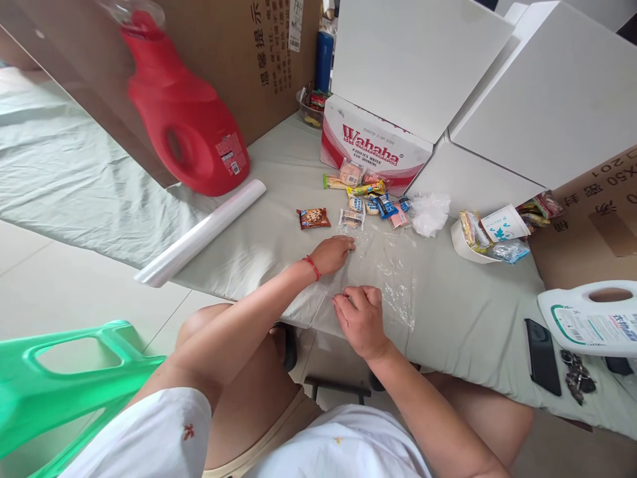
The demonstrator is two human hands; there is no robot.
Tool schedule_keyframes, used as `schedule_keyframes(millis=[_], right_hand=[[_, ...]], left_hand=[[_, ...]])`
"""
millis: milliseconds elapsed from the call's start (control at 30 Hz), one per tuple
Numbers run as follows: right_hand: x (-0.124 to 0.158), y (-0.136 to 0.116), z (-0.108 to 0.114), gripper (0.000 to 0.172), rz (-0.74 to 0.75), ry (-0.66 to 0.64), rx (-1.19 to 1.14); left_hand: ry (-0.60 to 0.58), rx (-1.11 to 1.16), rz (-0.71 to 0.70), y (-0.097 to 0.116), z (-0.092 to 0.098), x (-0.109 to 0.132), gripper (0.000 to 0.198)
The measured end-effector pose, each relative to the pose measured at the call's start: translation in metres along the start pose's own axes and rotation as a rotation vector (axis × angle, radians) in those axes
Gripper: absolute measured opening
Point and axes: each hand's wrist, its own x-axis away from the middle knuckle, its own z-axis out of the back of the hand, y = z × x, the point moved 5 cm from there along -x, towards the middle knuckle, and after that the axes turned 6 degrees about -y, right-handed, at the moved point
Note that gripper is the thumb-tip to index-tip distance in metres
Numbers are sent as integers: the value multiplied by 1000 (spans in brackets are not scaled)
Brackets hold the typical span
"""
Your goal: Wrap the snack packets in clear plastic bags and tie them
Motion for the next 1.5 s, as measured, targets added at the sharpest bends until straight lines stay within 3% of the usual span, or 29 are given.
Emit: schedule_keyframes(millis=[133, 233, 300, 367, 433, 500, 667, 767, 833, 900, 1000, 1067, 1167, 1267, 1367, 1500], right_hand=[[9, -19, -10, 10, -10, -39, -9], [11, -36, -19, 7, 50, -172, -47], [11, -44, -16, 8, 105, -247, -134], [10, -40, -5, 17, 105, -235, -218], [10, -17, 8, 27, 9, -158, -223], [18, 22, 16, 38, -155, -92, -143], [73, 126, 16, 53, -473, -166, 92], [102, 163, 27, 57, -548, -188, 153], [102, 176, 40, 60, -581, -144, 150], [82, 182, 51, 60, -597, -86, 104], [21, 181, 51, 49, -586, -94, -68], [-33, 175, 35, 39, -525, -203, -183], [-113, 164, 2, 32, -386, -314, -104], [-170, 152, -40, 42, -189, -478, 4], [-193, 148, -71, 57, -109, -634, 78], [-195, 155, -81, 50, -195, -657, 145]], left_hand=[[49, 37, 23, -2, -1, 4, 41], [89, 52, 65, 0, -1, 8, 44], [100, 24, 77, 4, -2, 11, 44], [105, -31, 66, 11, -5, 15, 43], [110, -91, 54, 19, -9, 20, 45], [120, -144, 52, 24, -14, 26, 49], [150, -238, 84, 24, -21, 38, 55], [147, -251, 171, 19, -23, 40, 61], [127, -250, 216, 22, -26, 41, 63], [92, -249, 226, 31, -32, 41, 65], [47, -245, 189, 51, -43, 44, 67], [32, -236, 172, 60, -48, 46, 67], [18, -222, 161, 64, -48, 48, 64], [-3, -207, 152, 60, -44, 48, 61], [-1, -202, 198, 54, -41, 49, 63], [30, -208, 246, 49, -40, 53, 65]])
